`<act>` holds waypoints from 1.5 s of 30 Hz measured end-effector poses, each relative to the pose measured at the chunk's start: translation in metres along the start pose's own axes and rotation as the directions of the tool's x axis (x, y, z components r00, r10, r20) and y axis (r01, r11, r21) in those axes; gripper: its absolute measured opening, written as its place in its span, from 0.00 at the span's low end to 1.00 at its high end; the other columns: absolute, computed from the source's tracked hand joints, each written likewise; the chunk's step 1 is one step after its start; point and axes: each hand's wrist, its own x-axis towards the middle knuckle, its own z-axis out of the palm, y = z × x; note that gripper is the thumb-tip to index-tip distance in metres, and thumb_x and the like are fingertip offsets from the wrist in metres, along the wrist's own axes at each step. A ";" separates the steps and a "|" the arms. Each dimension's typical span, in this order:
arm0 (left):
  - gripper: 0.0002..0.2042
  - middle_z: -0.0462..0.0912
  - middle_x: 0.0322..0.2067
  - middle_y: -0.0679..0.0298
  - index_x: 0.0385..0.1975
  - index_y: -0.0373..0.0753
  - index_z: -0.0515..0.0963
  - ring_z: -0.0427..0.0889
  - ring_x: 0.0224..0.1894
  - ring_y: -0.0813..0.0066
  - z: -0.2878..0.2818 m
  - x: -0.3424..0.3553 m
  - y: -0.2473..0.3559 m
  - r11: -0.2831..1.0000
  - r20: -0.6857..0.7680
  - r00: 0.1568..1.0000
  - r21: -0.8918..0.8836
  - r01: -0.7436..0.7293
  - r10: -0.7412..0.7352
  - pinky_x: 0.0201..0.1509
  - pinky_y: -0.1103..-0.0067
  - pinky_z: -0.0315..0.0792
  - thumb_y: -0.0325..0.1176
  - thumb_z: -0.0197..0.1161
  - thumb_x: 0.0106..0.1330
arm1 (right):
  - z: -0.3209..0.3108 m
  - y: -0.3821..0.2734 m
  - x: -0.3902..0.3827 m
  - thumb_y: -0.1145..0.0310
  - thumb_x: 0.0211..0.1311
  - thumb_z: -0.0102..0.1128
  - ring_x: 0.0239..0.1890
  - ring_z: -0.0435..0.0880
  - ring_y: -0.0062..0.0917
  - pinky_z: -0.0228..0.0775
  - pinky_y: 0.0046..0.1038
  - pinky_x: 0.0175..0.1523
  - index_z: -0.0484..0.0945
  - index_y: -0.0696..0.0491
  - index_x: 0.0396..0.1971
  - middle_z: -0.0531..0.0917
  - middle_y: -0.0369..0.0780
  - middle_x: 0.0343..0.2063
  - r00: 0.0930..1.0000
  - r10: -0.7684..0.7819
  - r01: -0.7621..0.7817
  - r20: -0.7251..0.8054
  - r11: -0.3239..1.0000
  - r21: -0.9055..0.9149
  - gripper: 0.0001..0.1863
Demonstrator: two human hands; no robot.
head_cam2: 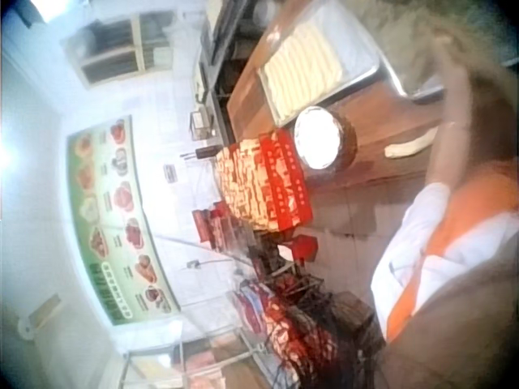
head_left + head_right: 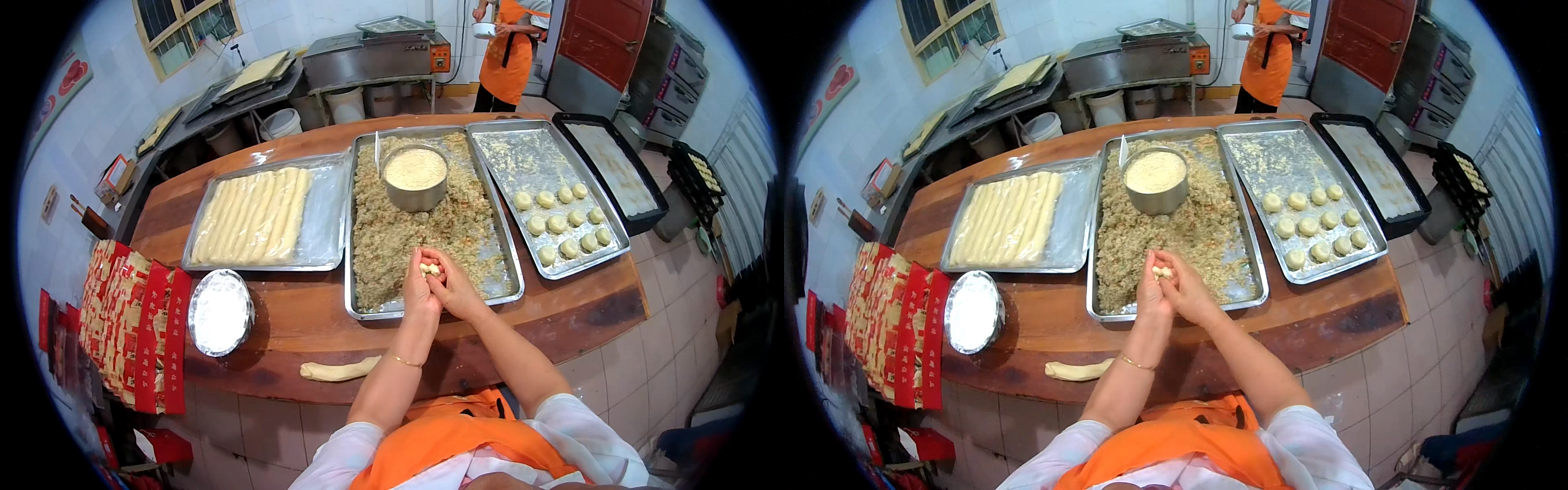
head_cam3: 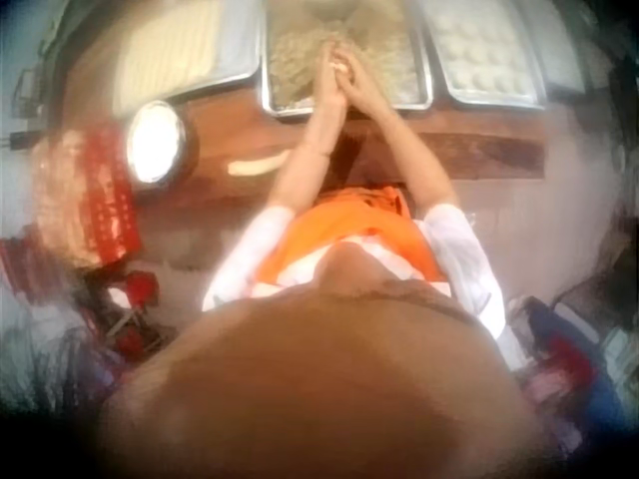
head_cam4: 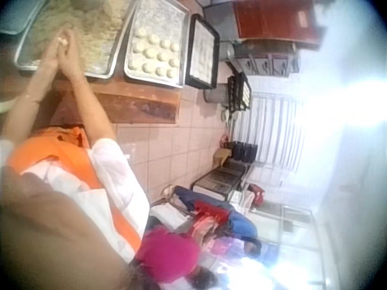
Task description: The person prepares pastries by hand; they flatten dough balls, scoop portions of filling from a large tray into the dough, seal the dough around the filling, and arrange the finished pastries in rows on a metal baking tray.
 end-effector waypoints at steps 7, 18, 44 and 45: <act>0.14 0.78 0.36 0.65 0.38 0.40 0.75 0.79 0.39 0.75 0.028 -0.050 0.035 0.986 0.388 0.920 0.164 -0.009 -0.056 0.42 0.77 0.77 0.46 0.54 0.74 | -0.013 -0.030 0.003 0.74 0.60 0.57 0.60 0.73 0.26 0.66 0.27 0.64 0.63 0.56 0.66 0.74 0.41 0.60 0.996 0.082 -0.090 0.035 0.914 0.396 0.32; 0.12 0.80 0.32 0.66 0.40 0.42 0.76 0.78 0.30 0.80 0.008 -0.041 0.023 0.991 0.340 0.940 0.127 -0.049 0.003 0.32 0.82 0.74 0.43 0.57 0.72 | 0.004 -0.026 -0.007 0.76 0.58 0.52 0.59 0.75 0.26 0.65 0.27 0.63 0.71 0.56 0.59 0.76 0.42 0.55 0.994 0.105 -0.104 0.012 0.960 0.259 0.26; 0.12 0.80 0.36 0.65 0.40 0.41 0.75 0.81 0.39 0.72 -0.024 -0.027 0.019 0.999 0.370 0.928 0.029 0.029 -0.038 0.45 0.75 0.78 0.43 0.51 0.74 | -0.011 -0.045 -0.006 0.66 0.59 0.61 0.70 0.62 0.30 0.55 0.33 0.71 0.61 0.54 0.68 0.63 0.43 0.68 0.938 0.043 -0.120 0.343 0.971 0.207 0.36; 0.15 0.80 0.39 0.64 0.43 0.41 0.74 0.81 0.41 0.70 -0.033 -0.021 0.024 0.996 0.541 0.839 -0.024 0.091 -0.064 0.47 0.74 0.78 0.45 0.49 0.75 | -0.016 -0.048 -0.005 0.62 0.58 0.63 0.71 0.60 0.32 0.52 0.36 0.72 0.60 0.53 0.69 0.61 0.43 0.70 0.940 -0.039 0.026 0.339 0.999 0.042 0.38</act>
